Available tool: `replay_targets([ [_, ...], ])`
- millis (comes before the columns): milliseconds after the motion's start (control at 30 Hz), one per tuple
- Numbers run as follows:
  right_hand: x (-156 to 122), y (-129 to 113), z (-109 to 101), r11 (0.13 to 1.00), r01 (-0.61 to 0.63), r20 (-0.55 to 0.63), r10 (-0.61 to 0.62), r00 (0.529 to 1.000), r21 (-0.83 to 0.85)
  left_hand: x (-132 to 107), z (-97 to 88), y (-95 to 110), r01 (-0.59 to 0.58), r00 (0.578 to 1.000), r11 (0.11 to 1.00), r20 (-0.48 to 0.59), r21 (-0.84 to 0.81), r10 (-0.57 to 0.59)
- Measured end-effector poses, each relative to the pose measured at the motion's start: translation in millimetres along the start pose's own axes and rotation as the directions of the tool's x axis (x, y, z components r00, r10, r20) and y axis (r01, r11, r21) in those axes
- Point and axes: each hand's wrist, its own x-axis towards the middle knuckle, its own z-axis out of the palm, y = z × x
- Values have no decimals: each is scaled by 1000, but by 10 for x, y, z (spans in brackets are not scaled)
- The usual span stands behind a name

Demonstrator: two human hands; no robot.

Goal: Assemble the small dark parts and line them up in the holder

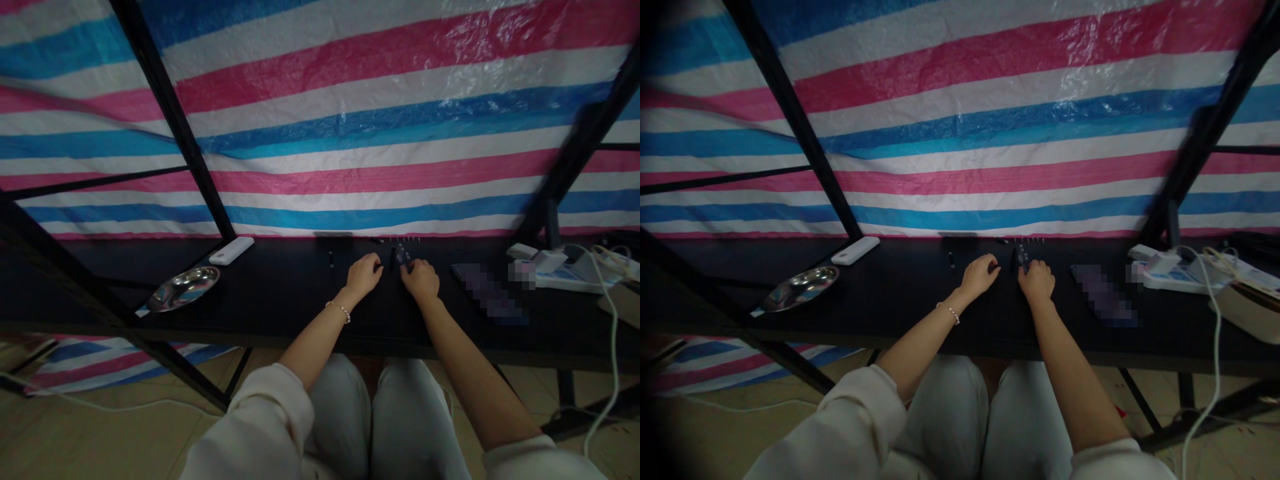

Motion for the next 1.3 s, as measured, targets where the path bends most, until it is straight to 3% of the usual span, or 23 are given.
replay_targets([
  [267,17,14,0,1000,10,6,-10,1000,15,-125,-189,-155,113,968,972,-196,-206,-154],
  [667,-41,3,-53,997,14,-21,-12,1000,73,-133,-131,-214,122,942,857,-214,-501,-259],
  [833,-63,-39,-94,955,200,-63,-191,980,219,-110,-77,-259,147,945,771,-143,-619,-294],
  [1067,-106,-105,-85,829,410,57,-463,884,381,-111,-105,-226,198,933,657,-65,-727,-353],
  [1300,-122,-113,-51,796,463,85,-532,843,390,-118,-134,-201,187,923,630,-84,-754,-375],
])
